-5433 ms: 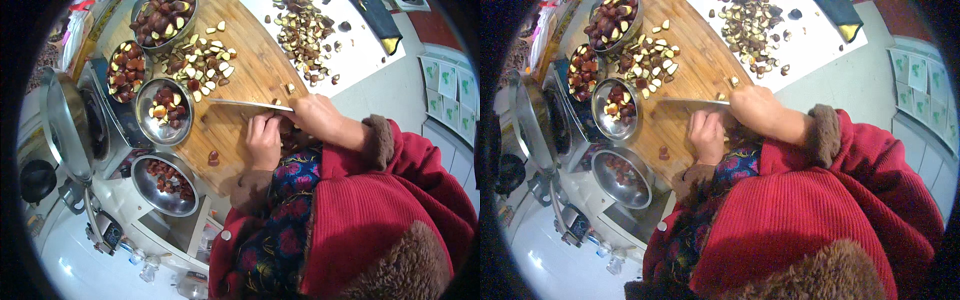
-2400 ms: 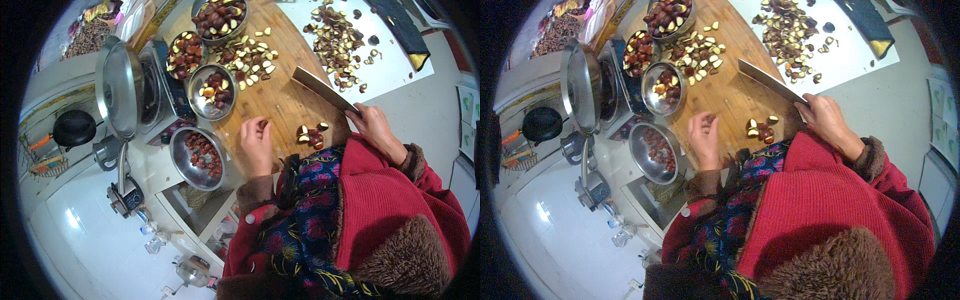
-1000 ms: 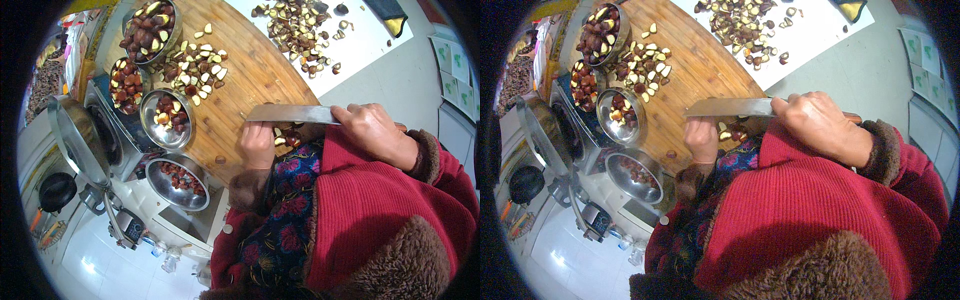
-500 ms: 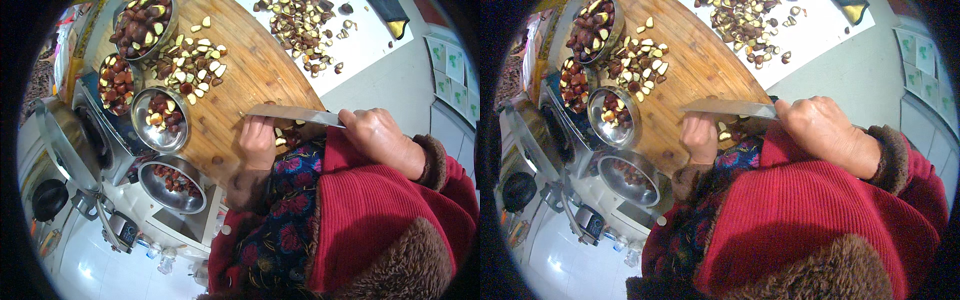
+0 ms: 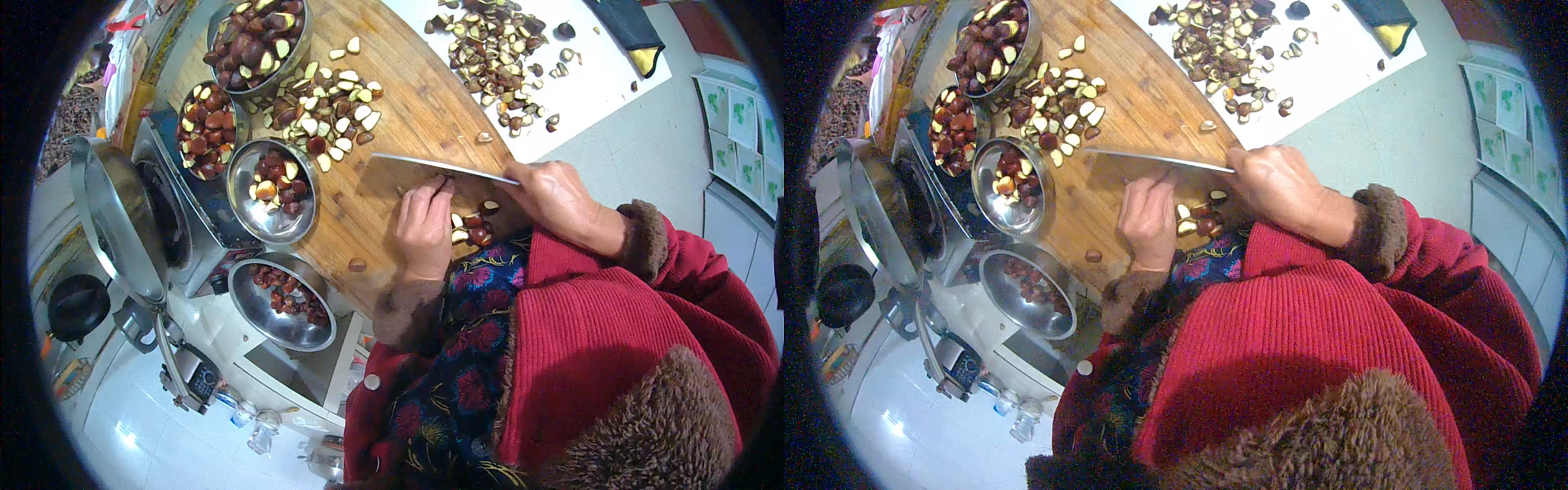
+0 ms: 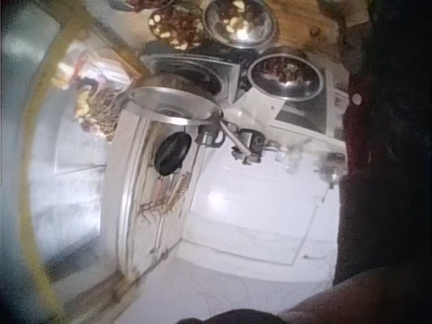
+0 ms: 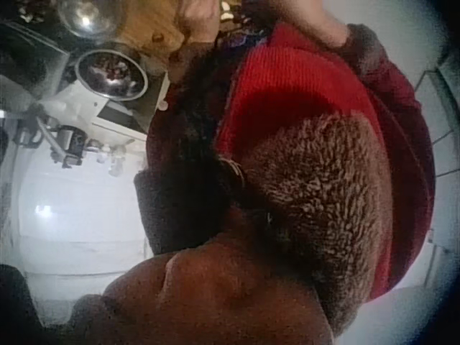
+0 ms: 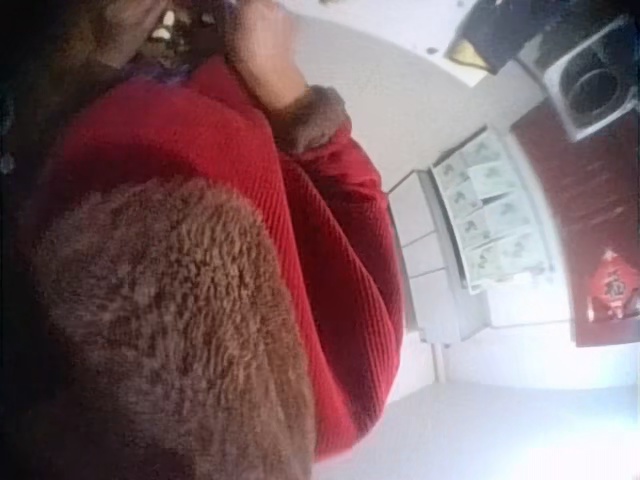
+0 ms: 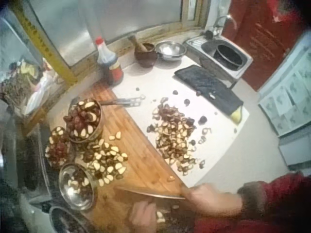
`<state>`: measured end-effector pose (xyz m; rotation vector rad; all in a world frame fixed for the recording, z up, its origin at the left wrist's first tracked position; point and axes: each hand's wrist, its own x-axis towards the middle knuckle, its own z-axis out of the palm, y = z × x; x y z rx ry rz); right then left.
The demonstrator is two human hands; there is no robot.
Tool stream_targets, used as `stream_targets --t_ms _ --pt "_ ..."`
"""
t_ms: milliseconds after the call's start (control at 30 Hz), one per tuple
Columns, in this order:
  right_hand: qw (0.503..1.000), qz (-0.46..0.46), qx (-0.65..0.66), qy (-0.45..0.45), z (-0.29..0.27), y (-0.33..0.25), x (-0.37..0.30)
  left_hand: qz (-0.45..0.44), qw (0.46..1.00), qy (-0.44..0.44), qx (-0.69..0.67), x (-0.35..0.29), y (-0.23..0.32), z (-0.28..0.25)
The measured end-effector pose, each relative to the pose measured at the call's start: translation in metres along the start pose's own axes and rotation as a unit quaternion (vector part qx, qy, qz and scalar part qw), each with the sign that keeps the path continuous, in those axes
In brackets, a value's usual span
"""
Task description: The person uses a knife to split chestnuts on a wooden cutting board, then removes the shells and places the kernels into a metal bowl. The person repeats this process for multiple chestnuts throughout the clip.
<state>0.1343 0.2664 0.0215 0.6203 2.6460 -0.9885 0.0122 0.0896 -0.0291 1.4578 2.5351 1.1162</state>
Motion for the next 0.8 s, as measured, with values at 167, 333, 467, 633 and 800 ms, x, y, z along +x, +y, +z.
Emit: stream_targets --t_ms 167,333,467,633,800 --pt "1.0 -0.008 0.004 0.025 -0.013 0.023 -0.039 -0.066 0.997 -0.033 0.009 0.003 0.008 0.0" --pt "1.0 0.005 0.002 0.008 -0.014 0.031 -0.069 -0.1 0.993 -0.045 0.032 0.006 0.011 -0.001" --pt "0.998 0.04 0.032 0.046 -0.012 0.035 -0.072 -0.206 0.974 -0.03 -0.091 -0.006 0.011 0.001" --pt "0.993 0.074 0.065 0.058 -0.01 0.035 -0.069 -0.262 0.955 -0.013 -0.137 -0.007 0.018 -0.005" --pt "0.993 0.083 0.063 0.047 -0.011 0.037 -0.067 -0.324 0.924 0.001 -0.204 -0.013 0.018 -0.003"
